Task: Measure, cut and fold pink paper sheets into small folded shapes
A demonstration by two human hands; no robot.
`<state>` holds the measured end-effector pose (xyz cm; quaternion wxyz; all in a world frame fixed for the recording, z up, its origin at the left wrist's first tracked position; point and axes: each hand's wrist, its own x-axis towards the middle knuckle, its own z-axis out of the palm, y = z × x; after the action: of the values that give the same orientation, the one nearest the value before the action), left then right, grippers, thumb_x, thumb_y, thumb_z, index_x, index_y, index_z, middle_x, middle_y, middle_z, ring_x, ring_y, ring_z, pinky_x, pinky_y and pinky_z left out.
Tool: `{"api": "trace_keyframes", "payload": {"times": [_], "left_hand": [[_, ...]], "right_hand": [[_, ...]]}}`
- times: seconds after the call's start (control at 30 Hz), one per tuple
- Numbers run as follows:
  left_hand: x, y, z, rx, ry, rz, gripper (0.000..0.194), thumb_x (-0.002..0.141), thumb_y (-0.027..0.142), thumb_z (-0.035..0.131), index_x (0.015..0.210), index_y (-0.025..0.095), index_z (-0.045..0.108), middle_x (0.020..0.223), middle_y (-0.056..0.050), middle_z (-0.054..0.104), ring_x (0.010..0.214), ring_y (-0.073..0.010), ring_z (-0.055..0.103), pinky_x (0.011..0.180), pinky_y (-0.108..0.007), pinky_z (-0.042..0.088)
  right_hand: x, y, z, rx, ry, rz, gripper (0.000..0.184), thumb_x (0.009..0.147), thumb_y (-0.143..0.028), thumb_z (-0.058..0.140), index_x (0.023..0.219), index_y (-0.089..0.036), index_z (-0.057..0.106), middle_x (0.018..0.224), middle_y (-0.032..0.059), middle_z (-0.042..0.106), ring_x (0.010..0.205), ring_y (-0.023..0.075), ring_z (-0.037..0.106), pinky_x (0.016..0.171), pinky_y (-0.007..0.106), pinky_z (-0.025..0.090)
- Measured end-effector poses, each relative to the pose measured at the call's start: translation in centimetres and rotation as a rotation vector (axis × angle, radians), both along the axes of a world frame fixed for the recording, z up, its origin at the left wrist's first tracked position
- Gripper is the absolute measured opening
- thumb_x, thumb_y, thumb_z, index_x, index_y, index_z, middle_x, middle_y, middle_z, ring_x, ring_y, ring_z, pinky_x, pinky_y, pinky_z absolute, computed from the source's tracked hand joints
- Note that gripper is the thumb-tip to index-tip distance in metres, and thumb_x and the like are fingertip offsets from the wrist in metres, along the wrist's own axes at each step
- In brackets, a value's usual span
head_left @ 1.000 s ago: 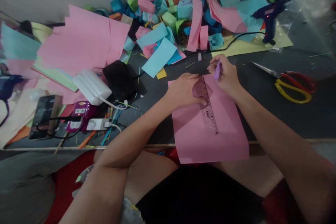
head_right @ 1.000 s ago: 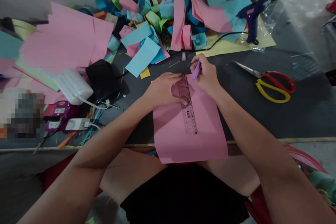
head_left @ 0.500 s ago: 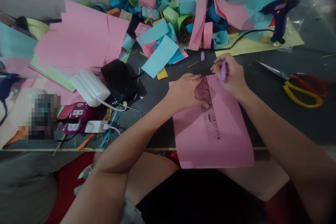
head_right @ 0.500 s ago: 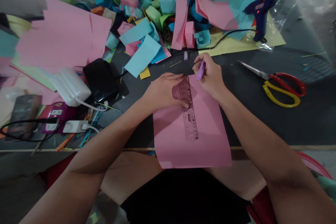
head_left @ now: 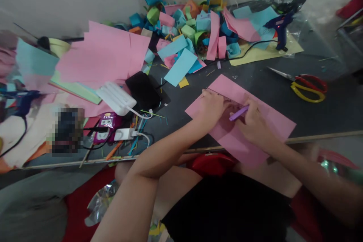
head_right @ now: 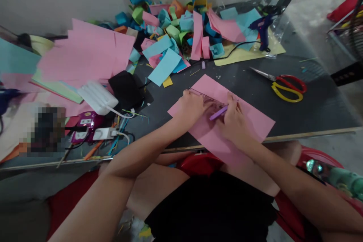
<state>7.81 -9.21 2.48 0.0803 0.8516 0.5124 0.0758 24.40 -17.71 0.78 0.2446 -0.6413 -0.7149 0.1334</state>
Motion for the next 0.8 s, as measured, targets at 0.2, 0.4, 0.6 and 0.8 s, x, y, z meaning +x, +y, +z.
{"api": "trace_keyframes", "payload": {"times": [0.2,0.4,0.6,0.8], "left_hand": [[0.3,-1.0,-0.2,0.183,0.082,0.126,0.043,0.105,0.021,0.04,0.096,0.007,0.079,0.092,-0.023,0.076,0.094,-0.036,0.067,0.074,-0.049,0.056],[1.1,-2.1,0.9,0.284,0.008,-0.673,0.045,0.102,0.005,0.032,0.113,0.009,0.075,0.102,-0.017,0.077,0.102,-0.0264,0.07,0.086,-0.04,0.056],[1.6,-2.8,1.5,0.21,-0.003,-0.986,0.055,0.105,0.009,0.024,0.1,0.026,0.076,0.087,-0.004,0.073,0.101,-0.0194,0.07,0.104,-0.039,0.055],[2.0,-2.1,-1.1,0.241,-0.23,-1.011,0.03,0.103,0.023,0.048,0.094,0.018,0.076,0.091,-0.01,0.076,0.092,-0.0201,0.069,0.091,-0.035,0.054]], "right_hand": [[3.4,4.0,-1.0,-0.032,-0.154,0.165,0.081,0.083,-0.039,0.065,0.153,-0.009,0.037,0.154,0.0297,0.053,0.146,0.0455,0.051,0.12,0.069,0.042],[5.7,9.5,-0.1,-0.08,-0.029,0.563,0.064,0.074,-0.029,0.067,0.136,-0.018,0.057,0.146,0.0208,0.064,0.144,0.0369,0.055,0.123,0.06,0.041],[4.3,12.6,-0.2,-0.113,-0.04,0.529,0.06,0.075,-0.018,0.062,0.135,-0.021,0.062,0.144,0.0154,0.067,0.119,0.0321,0.07,0.105,0.054,0.055],[4.8,11.1,-0.7,-0.019,0.007,0.432,0.037,0.093,-0.042,0.063,0.125,-0.026,0.072,0.138,0.0098,0.073,0.126,0.0333,0.07,0.108,0.056,0.056]]}}
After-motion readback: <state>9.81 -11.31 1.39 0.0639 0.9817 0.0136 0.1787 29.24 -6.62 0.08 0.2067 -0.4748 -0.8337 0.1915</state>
